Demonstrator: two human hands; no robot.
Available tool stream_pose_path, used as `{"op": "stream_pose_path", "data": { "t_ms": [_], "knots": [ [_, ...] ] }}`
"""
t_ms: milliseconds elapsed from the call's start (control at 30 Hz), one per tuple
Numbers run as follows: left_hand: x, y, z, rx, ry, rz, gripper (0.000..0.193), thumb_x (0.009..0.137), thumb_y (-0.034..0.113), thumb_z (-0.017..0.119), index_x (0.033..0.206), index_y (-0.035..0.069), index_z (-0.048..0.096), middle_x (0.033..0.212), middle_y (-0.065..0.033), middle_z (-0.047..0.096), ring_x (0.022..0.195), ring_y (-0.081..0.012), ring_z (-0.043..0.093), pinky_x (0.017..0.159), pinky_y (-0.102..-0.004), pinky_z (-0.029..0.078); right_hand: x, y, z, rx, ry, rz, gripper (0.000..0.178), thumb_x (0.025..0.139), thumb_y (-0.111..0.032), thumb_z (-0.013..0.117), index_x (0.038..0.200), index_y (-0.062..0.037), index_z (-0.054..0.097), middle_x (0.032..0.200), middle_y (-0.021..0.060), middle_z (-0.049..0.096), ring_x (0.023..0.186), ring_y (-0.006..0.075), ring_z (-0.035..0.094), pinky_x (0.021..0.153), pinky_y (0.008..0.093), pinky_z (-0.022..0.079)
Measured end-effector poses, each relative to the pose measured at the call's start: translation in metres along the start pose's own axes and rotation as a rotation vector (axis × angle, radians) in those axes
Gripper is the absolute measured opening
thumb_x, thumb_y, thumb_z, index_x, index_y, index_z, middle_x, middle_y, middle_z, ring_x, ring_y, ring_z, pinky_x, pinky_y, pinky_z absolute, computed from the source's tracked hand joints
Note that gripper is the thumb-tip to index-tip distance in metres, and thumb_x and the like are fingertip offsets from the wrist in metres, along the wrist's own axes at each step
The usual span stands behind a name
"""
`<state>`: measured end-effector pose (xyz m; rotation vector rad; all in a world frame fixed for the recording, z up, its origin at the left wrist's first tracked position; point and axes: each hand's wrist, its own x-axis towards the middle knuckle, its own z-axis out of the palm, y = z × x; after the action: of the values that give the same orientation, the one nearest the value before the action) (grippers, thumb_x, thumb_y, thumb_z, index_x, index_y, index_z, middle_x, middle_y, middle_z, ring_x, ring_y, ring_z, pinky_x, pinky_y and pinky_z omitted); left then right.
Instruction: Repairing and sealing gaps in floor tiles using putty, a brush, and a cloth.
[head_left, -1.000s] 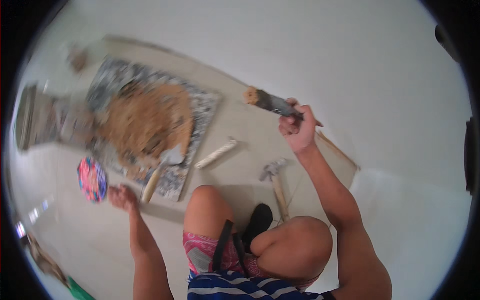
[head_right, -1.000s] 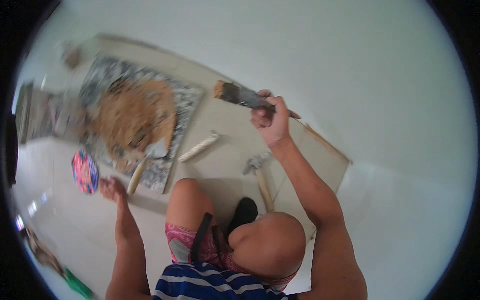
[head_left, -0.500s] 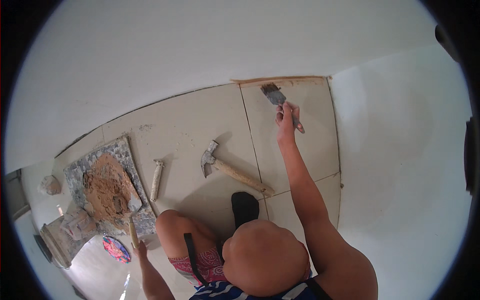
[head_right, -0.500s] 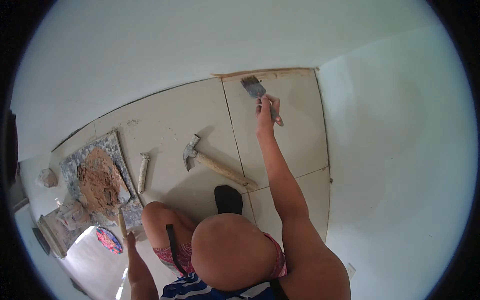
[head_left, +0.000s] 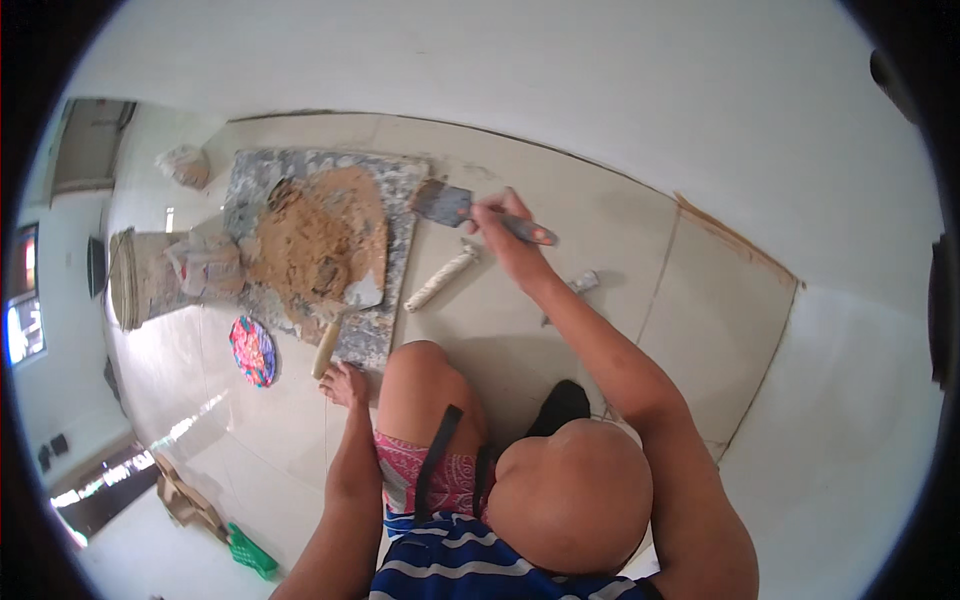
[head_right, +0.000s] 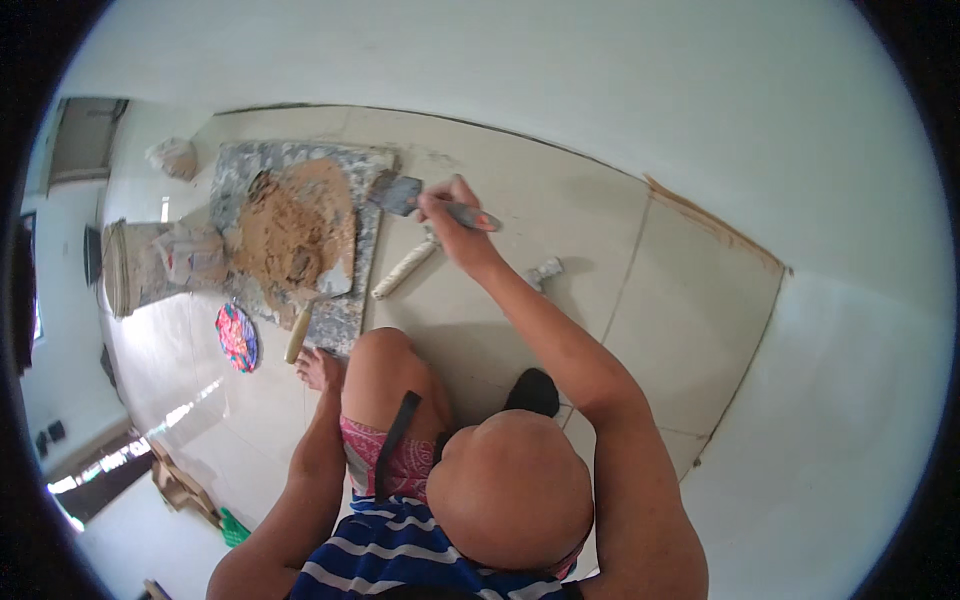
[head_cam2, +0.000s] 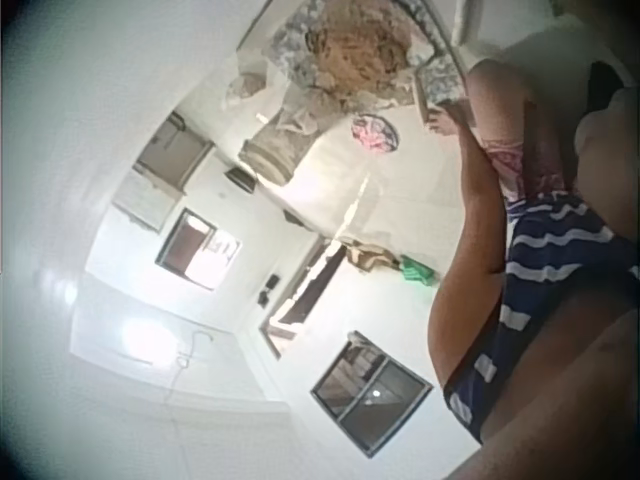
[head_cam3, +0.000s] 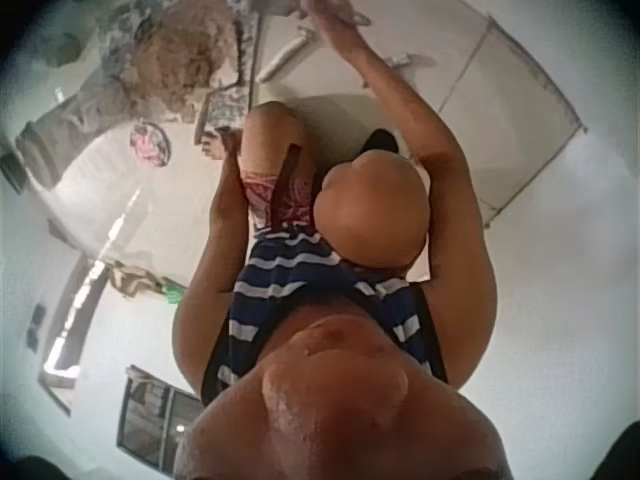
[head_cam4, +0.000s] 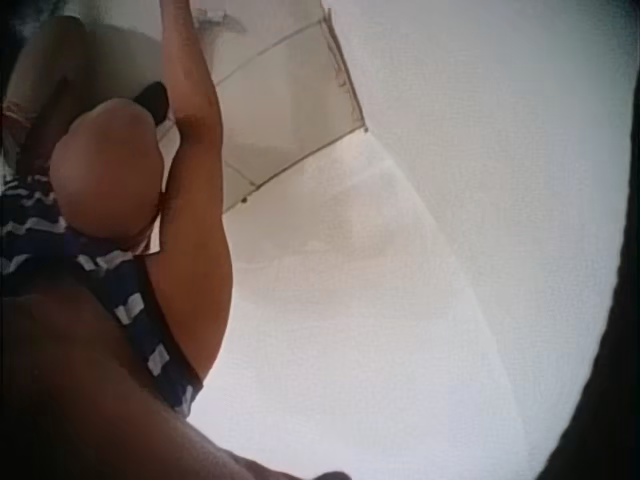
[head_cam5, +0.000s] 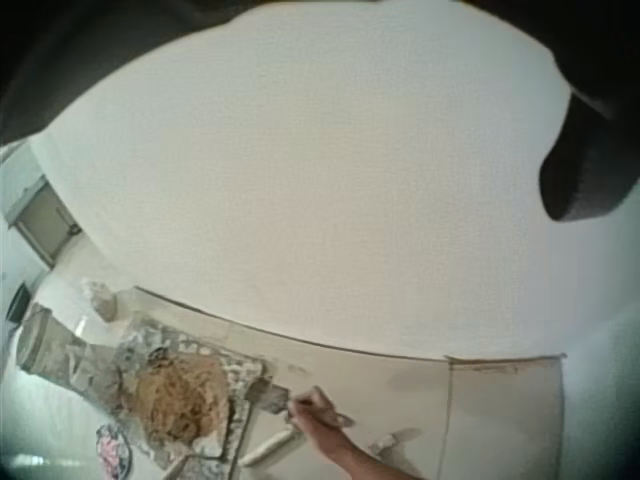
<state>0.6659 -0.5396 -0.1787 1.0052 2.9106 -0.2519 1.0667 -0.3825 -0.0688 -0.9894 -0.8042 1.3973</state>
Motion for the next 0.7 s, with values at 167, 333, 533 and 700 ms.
{"op": "stream_pose_path", "data": {
  "t_ms": [167, 333, 533, 700],
  "knots": [
    [-0.011, 0.003, 0.007, -0.038, 0.02, -0.013, 0.06, 0.095, 0.043, 0.033, 0.148, 0.018, 0.022, 0.153, -0.0185, 0.015, 0.137, -0.0417, 0.018, 0.111, -0.0502, 0.014, 0.069, 0.046, 0.097, -0.036, -0.277, -0.005, 0.019, 0.091, -0.02, 0.057, 0.09, -0.0047, 0.047, 0.085, 0.0049, 0.056, 0.076, 0.0101, 0.056, 0.069, 0.0285, 0.046],
    [-0.024, 0.017, 0.002, -0.121, 0.095, 0.024, 0.058, 0.094, 0.04, 0.036, 0.147, 0.019, 0.025, 0.152, -0.019, 0.018, 0.138, -0.0408, 0.018, 0.111, -0.0494, 0.015, 0.096, 0.092, 0.103, -0.398, -0.321, -0.039, 0.02, 0.088, -0.022, 0.059, 0.088, -0.0054, 0.048, 0.08, 0.0056, 0.056, 0.074, 0.0143, 0.058, 0.065, 0.0324, 0.046],
    [-0.014, 0.006, -0.002, -0.096, 0.142, 0.019, 0.057, 0.092, 0.038, 0.039, 0.145, 0.018, 0.031, 0.151, -0.0186, 0.021, 0.137, -0.0399, 0.019, 0.11, -0.0489, 0.015, 0.098, 0.07, 0.105, -0.582, -0.311, -0.066, 0.019, 0.083, -0.019, 0.061, 0.085, -0.005, 0.049, 0.072, 0.0056, 0.057, 0.068, 0.0146, 0.056, 0.061, 0.0332, 0.045],
    [-0.015, 0.006, -0.005, -0.122, 0.183, 0.01, 0.056, 0.092, 0.037, 0.04, 0.144, 0.019, 0.034, 0.15, -0.0177, 0.024, 0.137, -0.0389, 0.021, 0.11, -0.0488, 0.016, 0.087, 0.013, 0.078, 0.079, -0.077, 0.353, 0.02, 0.085, -0.026, 0.056, 0.075, -0.0089, 0.051, 0.066, -0.0009, 0.053, 0.047, 0.0035, 0.035, 0.045, 0.0224, 0.03]
  ]
}}
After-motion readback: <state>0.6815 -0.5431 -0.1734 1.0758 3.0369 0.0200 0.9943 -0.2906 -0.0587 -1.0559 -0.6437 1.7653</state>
